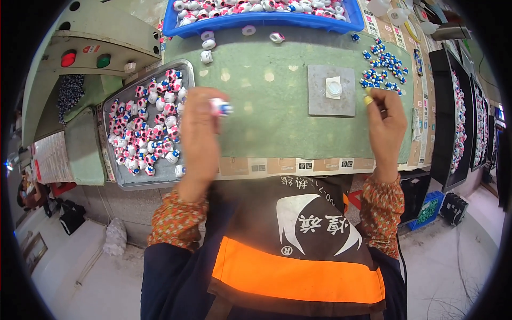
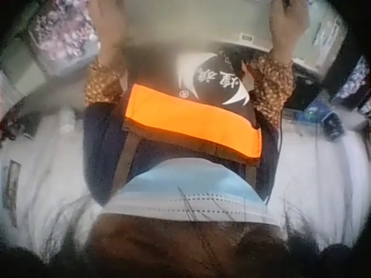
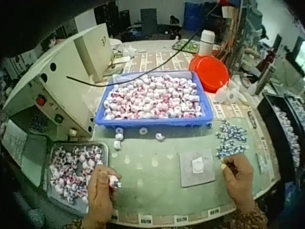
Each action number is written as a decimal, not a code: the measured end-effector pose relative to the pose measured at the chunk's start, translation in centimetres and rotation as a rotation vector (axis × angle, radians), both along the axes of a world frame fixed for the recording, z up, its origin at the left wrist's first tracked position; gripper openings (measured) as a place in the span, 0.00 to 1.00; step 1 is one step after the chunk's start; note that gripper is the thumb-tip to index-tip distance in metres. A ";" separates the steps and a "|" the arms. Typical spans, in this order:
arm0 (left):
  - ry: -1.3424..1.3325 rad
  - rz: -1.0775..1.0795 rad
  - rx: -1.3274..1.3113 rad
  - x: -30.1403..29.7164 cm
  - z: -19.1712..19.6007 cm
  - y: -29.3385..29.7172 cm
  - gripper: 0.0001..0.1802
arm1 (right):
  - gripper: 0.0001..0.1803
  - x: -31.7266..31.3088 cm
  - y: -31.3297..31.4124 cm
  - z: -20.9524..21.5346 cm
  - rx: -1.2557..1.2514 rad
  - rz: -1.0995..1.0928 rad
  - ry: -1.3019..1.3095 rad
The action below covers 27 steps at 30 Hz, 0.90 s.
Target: The person assembles small plastic toy parts by hand at a factory workbench, using a magnifying glass to aid in the precise assembly.
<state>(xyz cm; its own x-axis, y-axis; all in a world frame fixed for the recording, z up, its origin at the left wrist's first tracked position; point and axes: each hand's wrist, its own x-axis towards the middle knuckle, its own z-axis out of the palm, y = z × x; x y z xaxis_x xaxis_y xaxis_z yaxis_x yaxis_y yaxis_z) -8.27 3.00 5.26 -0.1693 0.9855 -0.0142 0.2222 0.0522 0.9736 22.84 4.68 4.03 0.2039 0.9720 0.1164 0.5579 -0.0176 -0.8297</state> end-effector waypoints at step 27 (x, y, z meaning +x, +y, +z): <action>1.047 -0.261 0.417 3.7 -1.5 11.1 0.10 | 0.11 0.9 0.1 1.7 0.107 0.213 -0.745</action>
<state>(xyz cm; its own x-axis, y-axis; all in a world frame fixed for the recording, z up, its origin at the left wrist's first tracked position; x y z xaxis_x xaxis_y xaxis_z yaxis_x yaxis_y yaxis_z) -4.57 14.06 3.73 0.3035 0.8871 0.3477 0.8869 -0.3964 0.2373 23.75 4.79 5.69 -0.1541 0.9573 0.2447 0.9509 0.2109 -0.2263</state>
